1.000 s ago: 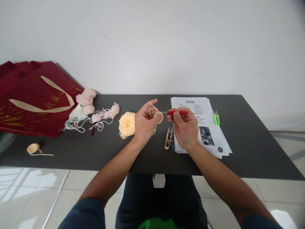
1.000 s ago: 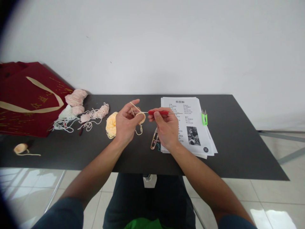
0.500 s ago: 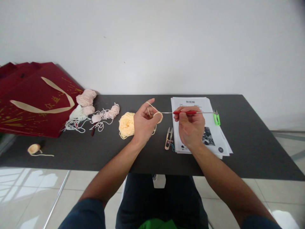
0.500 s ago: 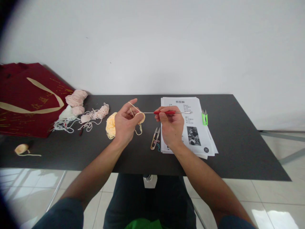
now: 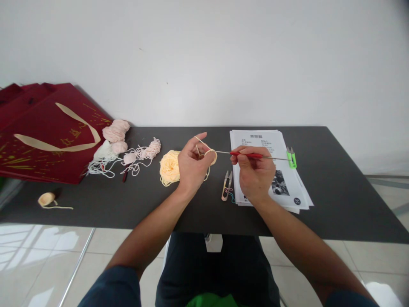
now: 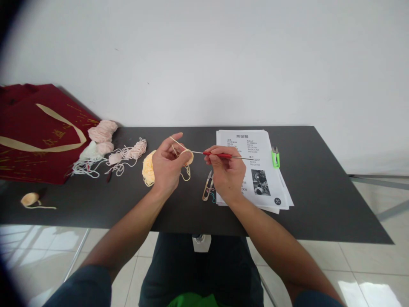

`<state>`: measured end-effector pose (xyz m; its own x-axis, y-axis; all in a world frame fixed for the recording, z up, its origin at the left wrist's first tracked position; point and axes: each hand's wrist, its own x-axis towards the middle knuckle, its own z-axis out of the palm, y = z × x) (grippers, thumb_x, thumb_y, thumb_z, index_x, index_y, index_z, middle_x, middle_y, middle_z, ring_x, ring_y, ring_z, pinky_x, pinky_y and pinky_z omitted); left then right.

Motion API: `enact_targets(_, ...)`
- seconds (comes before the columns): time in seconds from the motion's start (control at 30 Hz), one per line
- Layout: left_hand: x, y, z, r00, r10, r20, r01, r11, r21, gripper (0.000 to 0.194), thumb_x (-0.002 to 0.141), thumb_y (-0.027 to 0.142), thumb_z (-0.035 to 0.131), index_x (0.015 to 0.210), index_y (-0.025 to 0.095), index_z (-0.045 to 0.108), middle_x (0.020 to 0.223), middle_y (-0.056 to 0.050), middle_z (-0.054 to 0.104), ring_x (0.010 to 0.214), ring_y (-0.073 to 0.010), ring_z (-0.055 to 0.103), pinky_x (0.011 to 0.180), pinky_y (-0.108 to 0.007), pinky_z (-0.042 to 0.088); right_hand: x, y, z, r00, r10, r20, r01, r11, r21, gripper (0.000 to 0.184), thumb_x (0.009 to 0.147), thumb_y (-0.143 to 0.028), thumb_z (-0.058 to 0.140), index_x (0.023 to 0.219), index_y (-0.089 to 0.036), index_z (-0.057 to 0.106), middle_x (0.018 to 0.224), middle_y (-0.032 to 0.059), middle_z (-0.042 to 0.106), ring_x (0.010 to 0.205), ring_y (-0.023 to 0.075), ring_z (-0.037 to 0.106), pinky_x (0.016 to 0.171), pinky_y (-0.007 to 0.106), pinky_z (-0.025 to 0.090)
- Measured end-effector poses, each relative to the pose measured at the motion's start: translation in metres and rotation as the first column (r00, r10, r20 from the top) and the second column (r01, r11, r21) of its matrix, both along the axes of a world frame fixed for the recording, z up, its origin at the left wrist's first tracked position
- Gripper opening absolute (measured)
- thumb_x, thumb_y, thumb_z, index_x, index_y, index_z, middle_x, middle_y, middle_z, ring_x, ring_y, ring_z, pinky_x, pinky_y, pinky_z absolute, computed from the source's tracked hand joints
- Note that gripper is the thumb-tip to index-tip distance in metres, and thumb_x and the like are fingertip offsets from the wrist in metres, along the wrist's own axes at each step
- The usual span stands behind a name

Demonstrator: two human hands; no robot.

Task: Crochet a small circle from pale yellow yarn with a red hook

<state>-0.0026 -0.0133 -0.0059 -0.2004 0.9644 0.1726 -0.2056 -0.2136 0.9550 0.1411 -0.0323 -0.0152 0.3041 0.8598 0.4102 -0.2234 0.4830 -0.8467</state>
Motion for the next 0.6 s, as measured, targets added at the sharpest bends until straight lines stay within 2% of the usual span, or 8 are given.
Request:
enact_targets(0.23,0.001,-0.002,-0.001,0.995,0.081,-0.059,-0.081,0.997,-0.001,0.046,0.073,0.015,0.079,0.118,0.025,0.071,0.073,0.006,0.065,0.06,-0.0095,0.055,0.059,-0.024,0.046,-0.005,-0.009,0.0,0.991,-0.059,0.118,0.053,0.997,0.055,0.008,0.09,-0.023,0.077,0.094,-0.029,0.076,0.096,0.0014,0.079,0.073,0.0156,0.074,0.068,0.034,0.064)
enact_targets(0.4,0.001,0.0,-0.006,0.99,0.131,-0.042,-0.13,0.991,0.029,0.043,0.074,0.015,0.079,0.116,0.025,0.072,0.074,0.005,0.066,0.061,-0.0089,0.056,0.06,-0.023,0.047,-0.004,-0.01,-0.003,0.961,-0.104,0.258,0.054,0.98,0.194,0.019,0.091,-0.014,0.074,0.098,-0.031,0.079,0.098,0.0021,0.082,0.081,0.0185,0.078,0.071,0.037,0.067)
enact_targets(0.6,0.002,0.002,-0.011,0.982,0.182,-0.041,-0.18,0.982,0.051,0.04,0.073,0.015,0.079,0.112,0.024,0.073,0.074,0.005,0.067,0.058,-0.0079,0.057,0.058,-0.022,0.048,-0.002,-0.01,-0.007,0.891,-0.205,0.405,0.046,0.928,0.369,0.029,0.091,-0.008,0.07,0.107,-0.03,0.078,0.103,0.0043,0.083,0.088,0.0209,0.08,0.074,0.039,0.069)
